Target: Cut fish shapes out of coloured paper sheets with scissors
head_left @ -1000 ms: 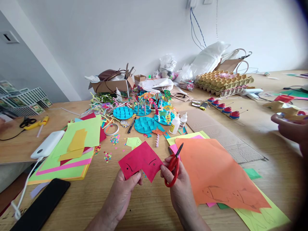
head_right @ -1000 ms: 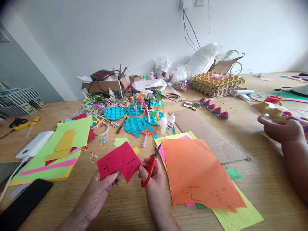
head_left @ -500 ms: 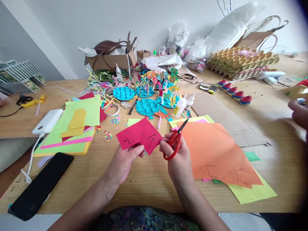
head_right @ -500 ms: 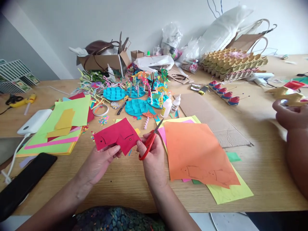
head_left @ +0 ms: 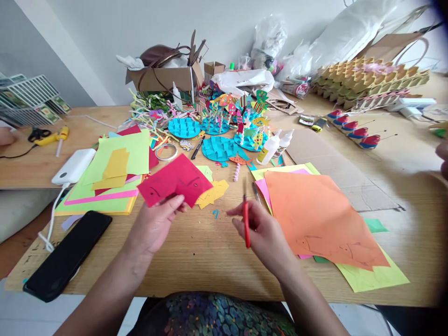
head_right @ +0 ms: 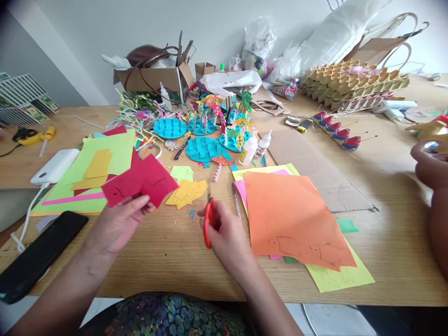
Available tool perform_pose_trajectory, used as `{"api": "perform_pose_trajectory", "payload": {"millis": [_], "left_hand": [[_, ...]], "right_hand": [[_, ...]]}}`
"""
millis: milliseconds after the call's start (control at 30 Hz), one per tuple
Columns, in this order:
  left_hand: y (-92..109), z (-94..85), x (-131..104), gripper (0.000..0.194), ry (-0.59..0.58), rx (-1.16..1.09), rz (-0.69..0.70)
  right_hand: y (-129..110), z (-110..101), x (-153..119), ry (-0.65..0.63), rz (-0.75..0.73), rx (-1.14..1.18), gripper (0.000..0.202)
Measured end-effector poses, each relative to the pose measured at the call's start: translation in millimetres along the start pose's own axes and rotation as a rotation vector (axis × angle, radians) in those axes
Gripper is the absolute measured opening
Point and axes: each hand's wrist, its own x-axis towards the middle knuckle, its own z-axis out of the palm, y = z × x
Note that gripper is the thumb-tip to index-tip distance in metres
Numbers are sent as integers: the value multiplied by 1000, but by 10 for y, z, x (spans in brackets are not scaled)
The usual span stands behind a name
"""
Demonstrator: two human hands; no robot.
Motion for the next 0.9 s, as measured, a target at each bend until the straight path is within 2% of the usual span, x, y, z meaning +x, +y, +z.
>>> {"api": "perform_pose_trajectory", "payload": {"millis": [100, 200, 267, 333, 533, 700, 900], "left_hand": [[141, -161, 29, 21, 56, -16, 64], [220, -236, -18, 19, 68, -6, 104], [244, -267, -75, 21, 65, -14, 127], [255, -311, -130, 22, 70, -23, 137], [230, -483, -216, 23, 113, -48, 110], [179, -501, -245, 21, 72, -64, 85], [145, -509, -240, 20, 52, -45, 70]], "right_hand": [[30, 52, -144, -262, -118, -396, 8], [26, 159, -225, -485, -306, -587, 11], [10, 187, -249, -564, -394, -656, 11], [-5, 159, -274, -585, -416, -705, 9], [-47, 11, -398, -583, -333, -918, 8], [-66, 71, -426, -603, -296, -1082, 5], [-13, 131, -407, -590, -292, -1089, 3]]}}
